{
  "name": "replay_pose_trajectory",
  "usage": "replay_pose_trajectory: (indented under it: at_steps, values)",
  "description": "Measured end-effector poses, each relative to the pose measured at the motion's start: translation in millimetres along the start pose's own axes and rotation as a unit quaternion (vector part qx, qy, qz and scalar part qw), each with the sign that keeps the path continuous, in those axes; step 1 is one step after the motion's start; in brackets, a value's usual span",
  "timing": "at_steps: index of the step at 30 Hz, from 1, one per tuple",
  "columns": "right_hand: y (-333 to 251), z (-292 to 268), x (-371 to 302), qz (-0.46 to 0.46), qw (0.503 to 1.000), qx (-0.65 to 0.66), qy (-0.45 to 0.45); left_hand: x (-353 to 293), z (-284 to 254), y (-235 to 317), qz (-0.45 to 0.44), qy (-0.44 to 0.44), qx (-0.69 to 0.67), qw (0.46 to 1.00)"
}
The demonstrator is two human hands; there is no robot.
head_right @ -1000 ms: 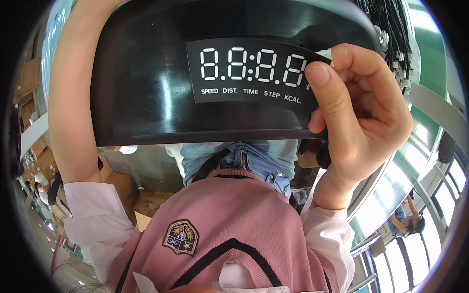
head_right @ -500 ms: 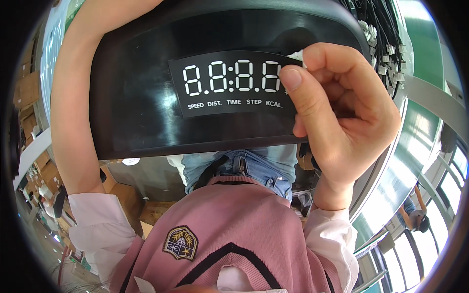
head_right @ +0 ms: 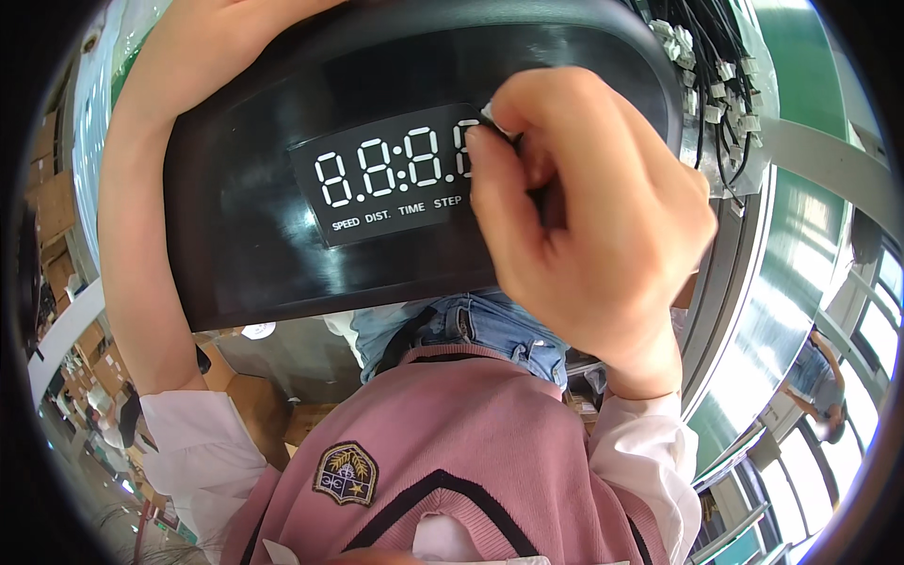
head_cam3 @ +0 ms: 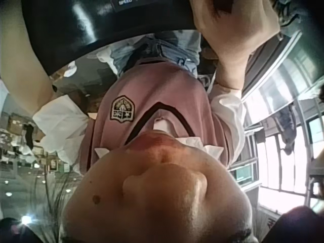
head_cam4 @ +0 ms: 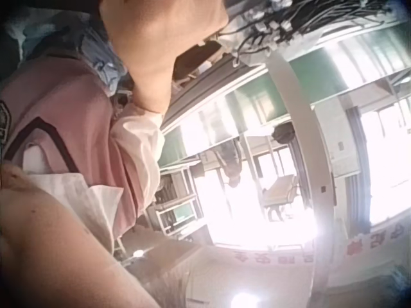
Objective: Assembling electronic control panels by attaching displays and labels to plastic housings.
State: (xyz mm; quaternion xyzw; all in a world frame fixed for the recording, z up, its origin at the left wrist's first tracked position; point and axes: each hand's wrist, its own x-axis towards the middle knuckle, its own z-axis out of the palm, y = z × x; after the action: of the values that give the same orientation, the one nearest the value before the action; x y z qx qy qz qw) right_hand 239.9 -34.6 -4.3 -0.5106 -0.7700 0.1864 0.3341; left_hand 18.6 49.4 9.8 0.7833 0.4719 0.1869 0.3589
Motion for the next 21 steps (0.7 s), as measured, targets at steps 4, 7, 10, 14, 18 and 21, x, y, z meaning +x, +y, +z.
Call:
replay_pose_trajectory:
  at_steps: [4,7,10,14,18,21]
  values:
    - [10.3,-6.5,1.6,-0.023,0.999,0.024,-0.025,-3.8,-3.7,3.2,-0.001,0.001,0.026,1.0]
    - [7.1,-8.0,0.2,0.007,0.997,0.076,-0.029,-4.7,-8.3,12.3,0.023,-0.032,0.037,0.999]
    - [4.0,-7.6,-3.8,0.069,0.993,0.09,-0.025,-3.2,-10.2,14.4,0.072,-0.098,0.041,0.992]
    - [5.7,-8.2,-6.8,0.014,0.999,0.03,-0.034,-1.0,0.7,33.4,0.075,-0.1,0.052,0.991]
    - [8.1,-0.4,-8.7,0.086,0.98,0.178,0.024,-31.0,14.0,62.6,0.077,-0.102,0.054,0.99]
    - [5.8,4.1,-6.1,0.017,0.977,0.215,-0.006,-31.7,17.8,54.3,0.081,-0.101,0.053,0.99]
